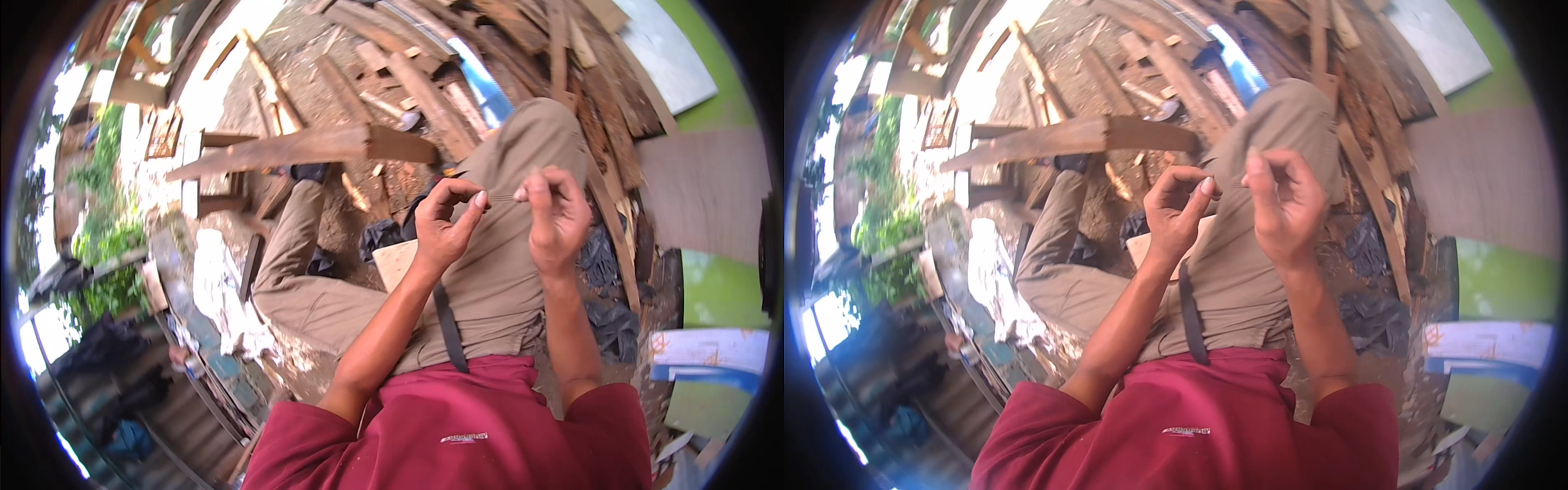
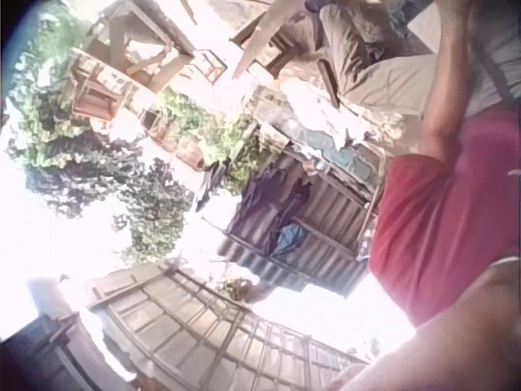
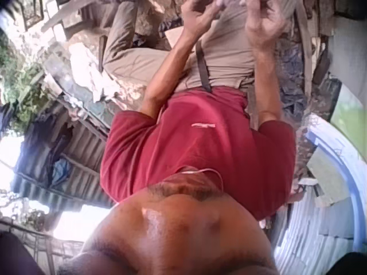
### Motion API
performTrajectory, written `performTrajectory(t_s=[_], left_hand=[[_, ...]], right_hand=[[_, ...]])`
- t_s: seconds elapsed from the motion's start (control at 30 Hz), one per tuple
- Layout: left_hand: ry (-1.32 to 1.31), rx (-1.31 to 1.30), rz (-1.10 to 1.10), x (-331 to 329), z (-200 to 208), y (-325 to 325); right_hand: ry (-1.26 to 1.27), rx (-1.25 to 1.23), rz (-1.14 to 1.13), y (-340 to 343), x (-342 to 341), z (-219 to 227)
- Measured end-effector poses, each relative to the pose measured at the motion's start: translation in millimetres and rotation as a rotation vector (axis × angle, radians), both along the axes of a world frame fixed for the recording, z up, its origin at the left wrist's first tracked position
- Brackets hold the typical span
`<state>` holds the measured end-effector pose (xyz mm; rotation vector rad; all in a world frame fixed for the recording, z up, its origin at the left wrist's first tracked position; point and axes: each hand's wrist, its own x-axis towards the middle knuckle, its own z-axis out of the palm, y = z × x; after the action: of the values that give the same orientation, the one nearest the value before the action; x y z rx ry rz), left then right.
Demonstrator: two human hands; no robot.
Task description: The person sits on the ground and assembles a small wooden structure. They use a hammer to drive nails into the wood pieces to secure them together.
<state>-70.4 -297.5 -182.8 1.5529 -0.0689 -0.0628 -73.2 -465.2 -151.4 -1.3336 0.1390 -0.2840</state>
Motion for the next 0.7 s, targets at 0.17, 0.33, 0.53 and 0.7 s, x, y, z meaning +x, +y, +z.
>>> performTrajectory(t_s=[0.17,0.33,0.53,0.7], left_hand=[[0.227,0.400,0.361,-39,-48,164],[0.663,0.631,0.604,-85,-123,286],[1.013,0.958,0.053,-92,-224,274],[0.808,0.930,0.198,-101,-279,262]], right_hand=[[-0.022,-0.626,0.840,110,48,-20],[0.037,-0.747,1.165,182,34,-75],[0.138,-0.829,1.155,190,41,-111],[0.261,-0.772,1.024,179,42,-124]])
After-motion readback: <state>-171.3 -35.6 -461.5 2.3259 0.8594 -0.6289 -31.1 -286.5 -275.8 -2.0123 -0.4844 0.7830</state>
